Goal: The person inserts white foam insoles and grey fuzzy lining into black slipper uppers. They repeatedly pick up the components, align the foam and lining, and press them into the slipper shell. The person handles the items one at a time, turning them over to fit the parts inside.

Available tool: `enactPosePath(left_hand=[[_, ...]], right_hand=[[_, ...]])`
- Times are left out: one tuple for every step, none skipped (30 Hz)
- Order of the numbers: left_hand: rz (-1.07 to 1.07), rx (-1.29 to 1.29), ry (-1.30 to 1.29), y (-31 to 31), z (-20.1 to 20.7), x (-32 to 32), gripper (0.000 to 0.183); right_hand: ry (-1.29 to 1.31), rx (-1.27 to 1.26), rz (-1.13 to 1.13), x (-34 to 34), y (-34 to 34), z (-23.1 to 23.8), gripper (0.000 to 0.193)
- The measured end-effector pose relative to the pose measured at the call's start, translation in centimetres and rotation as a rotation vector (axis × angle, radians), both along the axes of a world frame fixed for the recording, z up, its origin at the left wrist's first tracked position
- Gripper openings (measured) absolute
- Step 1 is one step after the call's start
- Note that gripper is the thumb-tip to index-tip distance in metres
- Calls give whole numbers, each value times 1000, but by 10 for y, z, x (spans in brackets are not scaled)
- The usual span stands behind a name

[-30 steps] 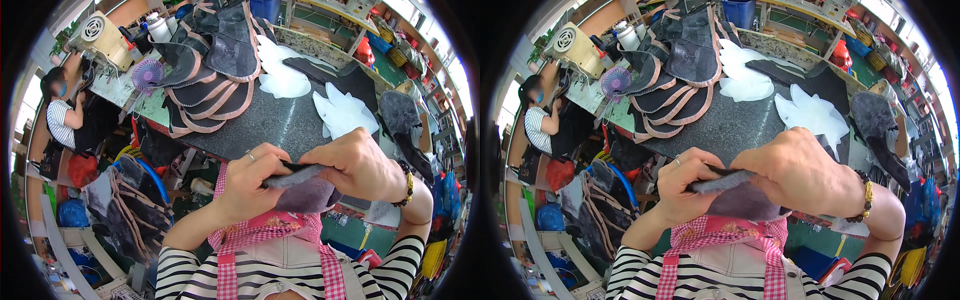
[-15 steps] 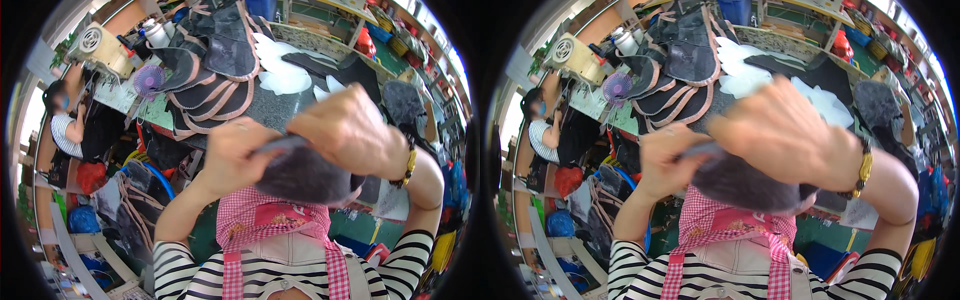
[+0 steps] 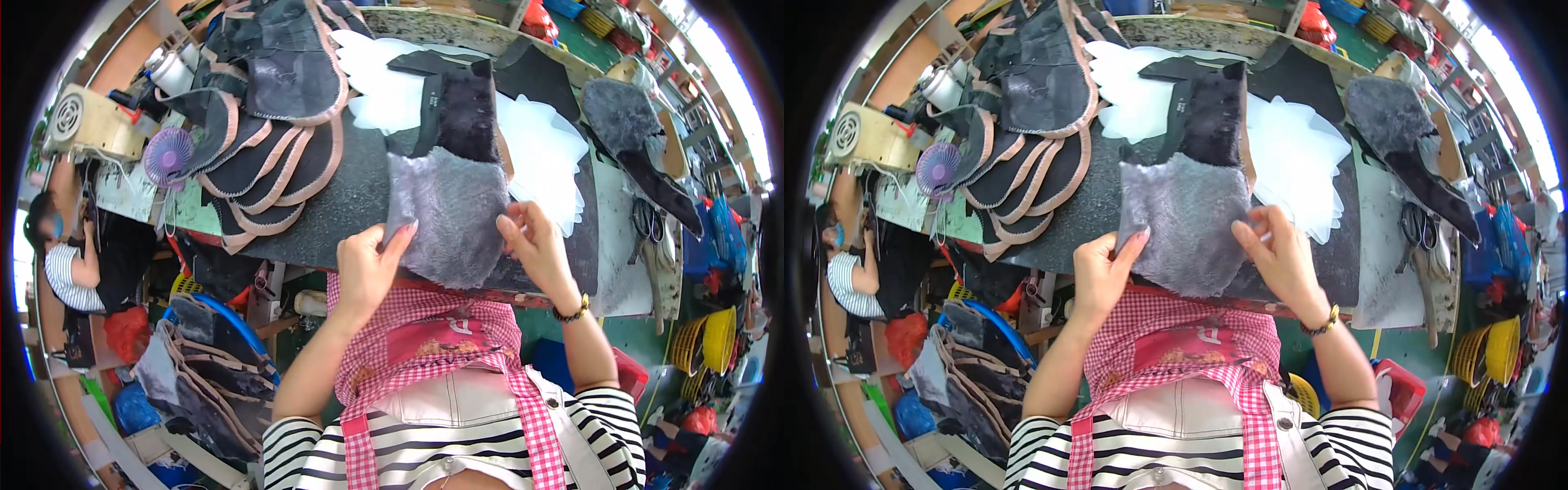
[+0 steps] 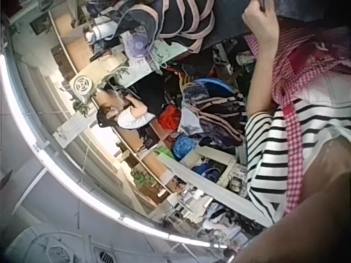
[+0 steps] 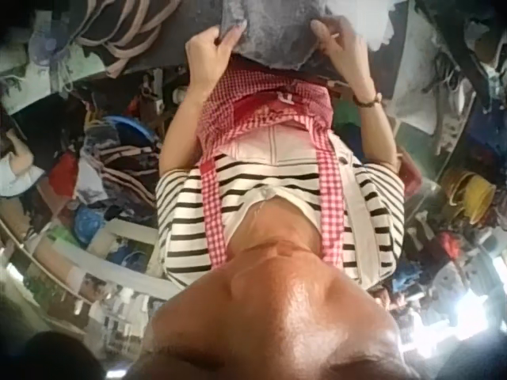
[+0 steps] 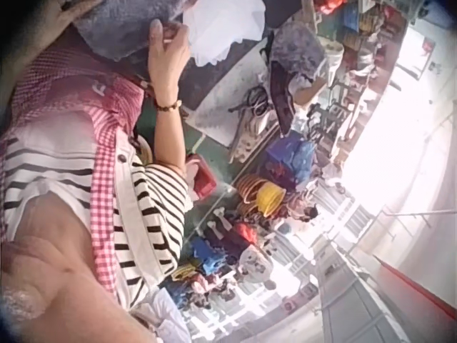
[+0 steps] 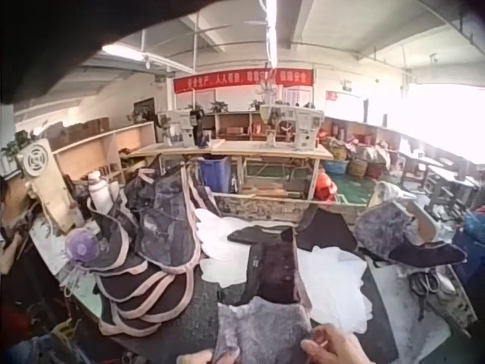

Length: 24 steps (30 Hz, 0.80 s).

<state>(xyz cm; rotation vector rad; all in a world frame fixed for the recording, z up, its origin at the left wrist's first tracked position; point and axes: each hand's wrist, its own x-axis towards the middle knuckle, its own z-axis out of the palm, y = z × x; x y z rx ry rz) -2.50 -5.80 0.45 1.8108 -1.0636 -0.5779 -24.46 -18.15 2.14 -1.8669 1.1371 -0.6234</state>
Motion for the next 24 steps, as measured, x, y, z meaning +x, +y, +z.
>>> enactPosePath(left_hand=[[-41,-26,24,2,4,5,30],[-96,-86,41,9,10,11,54],[-142,-68,-169,14,29,18,70],[-291,-117,-528,15,47,29,66],[-439,-170,-878,14,57,39,63],[-569,-130,-1110,12,60,43,63],[-699,-87,-1342,8,60,47,63],[-761,-192,-1317,-3,59,47,52],[-792,-233,-1333,-18,52,52,48],[-820,-270,-1355,-31,40,58,45],[-846,-302,-1376,-38,28,64,42],[-854,-357,-1387,-45,17,65,37],[-864,-317,-1370,-43,11,67,37],[-877,-285,-1347,-43,7,68,38],[-890,-252,-1325,-43,3,69,38],[-886,-285,-1326,-41,-1,71,38],[-900,-281,-1343,-41,-2,71,39],[-912,-277,-1361,-42,-1,71,40],[-924,-272,-1380,-42,1,70,40],[-935,-270,-1395,-42,3,69,39],[-936,-271,-1406,-44,4,68,38],[-936,-272,-1417,-45,4,66,38],[-936,-271,-1428,-46,4,64,37],[-938,-301,-1421,-47,6,63,35]], right_hand=[[40,78,-22,-4,5,-3,41],[44,190,-24,-8,11,-4,42],[52,303,-33,-10,15,-4,44],[11,455,-4,-13,17,-4,46],[-26,513,15,-13,20,-1,46],[-65,569,41,-11,20,4,46],[-104,625,69,-9,19,5,46],[-217,551,83,-7,14,-11,47],[-247,414,113,0,13,-10,47],[-283,275,148,12,15,-7,48],[-318,138,184,20,15,-4,50],[-161,75,289,20,11,4,65],[-106,-15,335,22,10,5,70],[-43,-104,375,23,11,5,75],[20,-192,414,24,11,6,81],[54,-193,481,25,11,12,92],[98,-234,505,26,10,15,93],[142,-275,529,28,10,18,95],[186,-316,554,30,10,18,96],[172,-359,541,33,12,17,96],[247,-274,528,35,11,21,94],[320,-187,515,37,9,29,92],[392,-99,503,36,9,32,92],[279,-240,442,32,11,21,76]])
